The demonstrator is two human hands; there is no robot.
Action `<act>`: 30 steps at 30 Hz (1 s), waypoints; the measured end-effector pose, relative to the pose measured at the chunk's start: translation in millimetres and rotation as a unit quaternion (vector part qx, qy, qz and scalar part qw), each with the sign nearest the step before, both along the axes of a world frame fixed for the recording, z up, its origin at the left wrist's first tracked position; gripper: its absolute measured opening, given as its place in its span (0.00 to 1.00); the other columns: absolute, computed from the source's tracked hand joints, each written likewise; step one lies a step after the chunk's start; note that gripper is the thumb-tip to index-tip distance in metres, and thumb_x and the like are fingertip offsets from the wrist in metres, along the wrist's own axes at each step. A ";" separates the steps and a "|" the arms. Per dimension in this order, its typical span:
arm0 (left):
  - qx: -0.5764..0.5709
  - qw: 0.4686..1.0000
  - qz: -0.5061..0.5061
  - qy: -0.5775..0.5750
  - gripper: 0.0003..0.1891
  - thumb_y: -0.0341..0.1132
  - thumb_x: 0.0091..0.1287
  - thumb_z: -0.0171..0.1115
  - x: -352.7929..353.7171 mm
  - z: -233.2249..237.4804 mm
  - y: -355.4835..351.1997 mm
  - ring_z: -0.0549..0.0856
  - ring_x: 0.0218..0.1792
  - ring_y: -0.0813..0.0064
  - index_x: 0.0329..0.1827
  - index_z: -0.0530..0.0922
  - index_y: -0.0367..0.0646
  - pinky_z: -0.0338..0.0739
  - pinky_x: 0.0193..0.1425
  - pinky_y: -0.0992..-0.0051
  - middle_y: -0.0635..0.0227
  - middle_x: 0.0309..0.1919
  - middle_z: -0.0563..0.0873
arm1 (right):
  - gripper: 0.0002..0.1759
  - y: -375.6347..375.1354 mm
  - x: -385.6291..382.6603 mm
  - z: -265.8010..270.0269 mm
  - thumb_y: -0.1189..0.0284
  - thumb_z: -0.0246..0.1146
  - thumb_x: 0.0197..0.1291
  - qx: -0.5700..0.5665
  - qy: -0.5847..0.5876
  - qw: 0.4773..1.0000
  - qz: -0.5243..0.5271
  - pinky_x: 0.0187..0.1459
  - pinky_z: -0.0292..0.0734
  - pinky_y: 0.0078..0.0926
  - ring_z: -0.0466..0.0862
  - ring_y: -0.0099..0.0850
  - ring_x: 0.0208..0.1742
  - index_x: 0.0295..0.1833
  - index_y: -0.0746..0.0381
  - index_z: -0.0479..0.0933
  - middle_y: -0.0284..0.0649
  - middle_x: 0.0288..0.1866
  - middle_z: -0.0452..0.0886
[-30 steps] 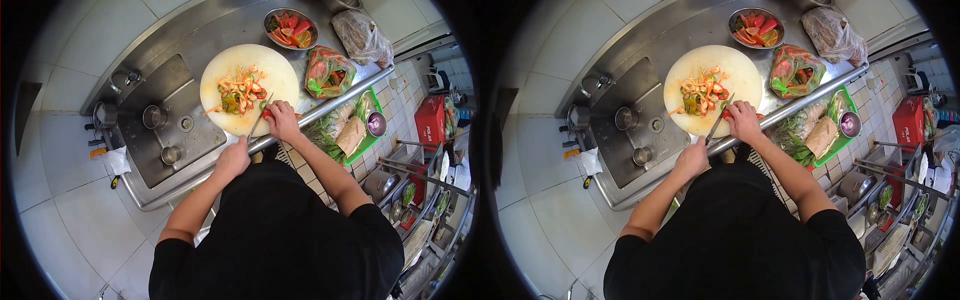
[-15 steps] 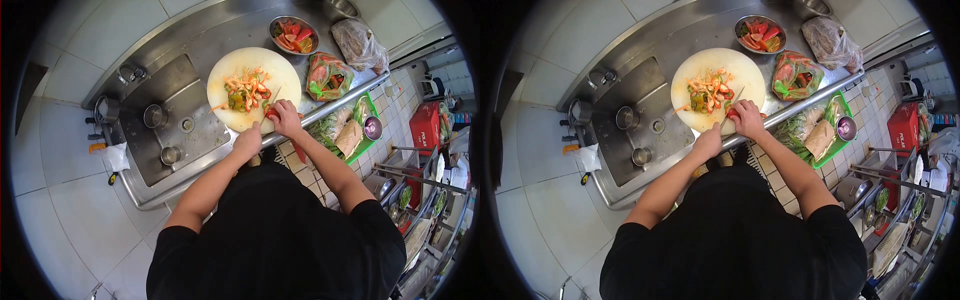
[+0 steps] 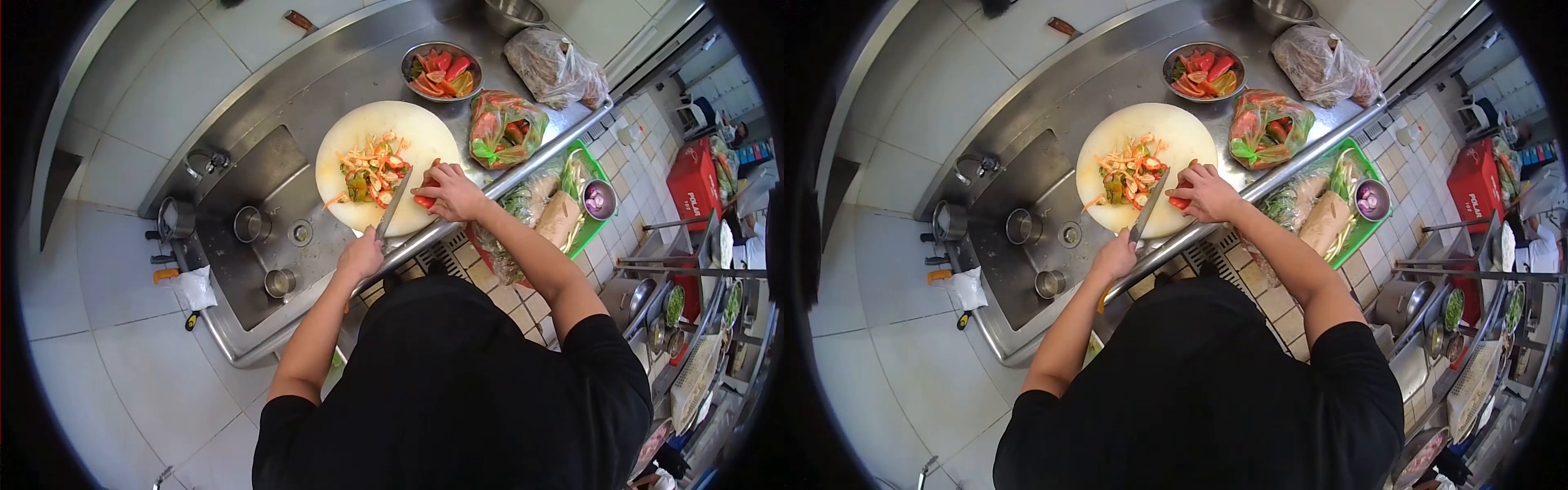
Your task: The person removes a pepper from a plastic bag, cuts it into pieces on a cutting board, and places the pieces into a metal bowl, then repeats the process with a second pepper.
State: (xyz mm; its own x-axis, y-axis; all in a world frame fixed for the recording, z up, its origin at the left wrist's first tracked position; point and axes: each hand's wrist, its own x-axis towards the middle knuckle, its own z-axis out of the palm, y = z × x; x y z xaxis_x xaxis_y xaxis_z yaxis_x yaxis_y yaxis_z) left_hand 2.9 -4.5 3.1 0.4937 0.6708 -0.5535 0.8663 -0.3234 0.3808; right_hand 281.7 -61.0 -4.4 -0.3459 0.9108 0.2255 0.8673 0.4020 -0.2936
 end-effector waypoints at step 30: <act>0.003 1.000 0.014 -0.028 0.13 0.39 0.75 0.50 22.9 8.3 0.2 0.84 0.42 0.36 0.53 0.69 0.39 0.75 0.49 0.43 0.37 0.36 0.85 | 0.26 32.3 -11.8 -39.5 0.56 0.72 0.55 0.098 0.227 0.954 -0.169 0.63 0.71 0.42 0.73 0.47 0.63 0.56 0.57 0.77 0.47 0.62 0.72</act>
